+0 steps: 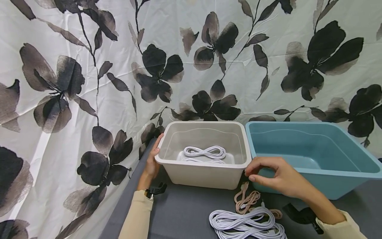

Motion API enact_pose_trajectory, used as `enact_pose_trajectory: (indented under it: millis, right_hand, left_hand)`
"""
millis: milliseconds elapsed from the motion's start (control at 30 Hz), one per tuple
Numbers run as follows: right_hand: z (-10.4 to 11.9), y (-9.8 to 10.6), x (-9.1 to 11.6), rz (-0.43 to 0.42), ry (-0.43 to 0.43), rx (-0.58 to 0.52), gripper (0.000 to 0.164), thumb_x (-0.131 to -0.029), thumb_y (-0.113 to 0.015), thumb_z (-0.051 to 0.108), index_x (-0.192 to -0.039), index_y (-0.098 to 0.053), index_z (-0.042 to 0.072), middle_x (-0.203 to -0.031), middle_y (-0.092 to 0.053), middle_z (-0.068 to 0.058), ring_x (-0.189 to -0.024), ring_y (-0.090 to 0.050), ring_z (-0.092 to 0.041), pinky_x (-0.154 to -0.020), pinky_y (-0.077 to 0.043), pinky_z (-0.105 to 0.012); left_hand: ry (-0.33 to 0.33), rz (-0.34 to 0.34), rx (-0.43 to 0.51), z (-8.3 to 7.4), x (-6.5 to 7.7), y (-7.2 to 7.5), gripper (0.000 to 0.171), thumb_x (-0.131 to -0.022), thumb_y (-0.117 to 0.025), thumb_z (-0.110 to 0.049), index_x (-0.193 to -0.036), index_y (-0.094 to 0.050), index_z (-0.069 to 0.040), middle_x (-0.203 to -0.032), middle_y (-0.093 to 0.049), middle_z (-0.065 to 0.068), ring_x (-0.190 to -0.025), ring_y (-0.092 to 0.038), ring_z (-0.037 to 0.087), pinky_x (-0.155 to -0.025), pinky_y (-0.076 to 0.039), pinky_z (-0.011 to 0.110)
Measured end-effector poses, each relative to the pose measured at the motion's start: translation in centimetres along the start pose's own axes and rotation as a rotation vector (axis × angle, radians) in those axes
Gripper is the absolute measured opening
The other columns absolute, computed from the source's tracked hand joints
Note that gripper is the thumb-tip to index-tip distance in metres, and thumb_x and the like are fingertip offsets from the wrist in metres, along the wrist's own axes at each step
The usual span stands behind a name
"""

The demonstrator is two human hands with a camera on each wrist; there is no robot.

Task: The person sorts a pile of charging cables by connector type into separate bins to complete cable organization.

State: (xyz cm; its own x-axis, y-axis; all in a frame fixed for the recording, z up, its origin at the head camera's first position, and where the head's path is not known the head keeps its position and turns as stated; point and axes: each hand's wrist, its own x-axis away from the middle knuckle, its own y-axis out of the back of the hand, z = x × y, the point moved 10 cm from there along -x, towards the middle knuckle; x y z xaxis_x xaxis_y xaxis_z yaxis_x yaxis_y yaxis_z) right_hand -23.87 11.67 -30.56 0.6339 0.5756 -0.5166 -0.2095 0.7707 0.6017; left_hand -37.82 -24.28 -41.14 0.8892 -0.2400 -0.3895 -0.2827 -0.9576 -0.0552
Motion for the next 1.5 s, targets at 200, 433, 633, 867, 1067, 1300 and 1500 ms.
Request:
enact_pose_trajectory:
  millis: [200, 433, 633, 867, 1067, 1300, 1500]
  right_hand:
    - [-1.6, -1.7, 2.2, -0.001, -0.071, -0.018, 0.033, -0.089, -0.074, 0.001, -0.109, -0.072, 0.028, -0.101, -0.073, 0.014, -0.088, -0.068, -0.006, -0.078, -0.055, -0.026]
    - [-3.3, -3.6, 3.9, 0.022, -0.038, -0.074, 0.031, -0.089, -0.072, -0.002, -0.111, -0.072, 0.021, -0.104, -0.074, 0.007, -0.088, -0.068, -0.009, -0.075, -0.056, -0.027]
    - [-5.6, -4.9, 5.2, 0.017, -0.082, -0.009, 0.033, -0.086, -0.076, 0.000, -0.107, -0.072, 0.026, -0.099, -0.072, 0.012, -0.082, -0.066, -0.003, -0.069, -0.054, -0.026]
    - [-7.7, -5.6, 6.2, 0.040, -0.165, 0.031, 0.023, -0.088, -0.076, 0.004, -0.104, -0.073, 0.019, -0.091, -0.073, 0.006, -0.077, -0.062, 0.001, -0.061, -0.050, -0.024]
    - [-9.6, -6.2, 7.1, 0.067, -0.234, 0.055, 0.016, -0.088, -0.076, 0.007, -0.103, -0.074, 0.012, -0.085, -0.070, 0.009, -0.074, -0.059, 0.004, -0.059, -0.048, -0.023]
    - [-10.7, -7.1, 7.6, 0.134, -0.289, 0.129, 0.017, -0.090, -0.075, 0.013, -0.107, -0.075, 0.013, -0.089, -0.072, 0.009, -0.077, -0.061, 0.006, -0.063, -0.051, -0.024]
    - [-11.1, -7.4, 7.5, 0.165, -0.318, 0.140, 0.017, -0.091, -0.075, 0.013, -0.108, -0.076, 0.012, -0.093, -0.074, 0.006, -0.079, -0.062, 0.005, -0.066, -0.052, -0.024]
  left_hand:
    - [-0.010, 0.006, -0.014, -0.2, 0.0, 0.1, 0.071, -0.097, -0.027, -0.029, -0.166, -0.013, -0.017, -0.173, -0.012, 0.006, -0.150, -0.022, 0.028, -0.116, -0.024, 0.049]
    - [-0.009, -0.007, -0.002, 0.0, 0.0, 0.1, 0.072, -0.096, -0.027, -0.028, -0.166, -0.015, -0.019, -0.172, -0.014, 0.004, -0.149, -0.022, 0.027, -0.116, -0.020, 0.053]
    - [-0.002, -0.010, -0.004, 0.1, 0.0, 0.1, 0.071, -0.097, -0.027, -0.029, -0.166, -0.013, -0.022, -0.173, -0.013, 0.001, -0.152, -0.020, 0.026, -0.117, -0.021, 0.052]
    - [0.005, -0.012, -0.008, 0.0, -0.1, 0.1, 0.070, -0.097, -0.027, -0.030, -0.166, -0.015, -0.023, -0.173, -0.012, -0.003, -0.155, -0.017, 0.025, -0.118, -0.018, 0.055]
    - [0.004, -0.011, 0.013, -0.2, -0.1, 0.1, 0.069, -0.097, -0.026, -0.028, -0.166, -0.016, -0.023, -0.173, -0.011, -0.003, -0.152, -0.021, 0.023, -0.118, -0.021, 0.050]
    - [-0.001, -0.013, 0.012, -0.4, -0.1, 0.1, 0.071, -0.098, -0.027, -0.028, -0.166, -0.012, -0.017, -0.173, -0.010, 0.000, -0.151, -0.022, 0.023, -0.117, -0.024, 0.047]
    - [-0.007, -0.008, 0.008, -0.5, -0.1, 0.0, 0.069, -0.098, -0.026, -0.029, -0.166, -0.015, -0.023, -0.174, -0.008, -0.002, -0.154, -0.018, 0.024, -0.118, -0.018, 0.053]
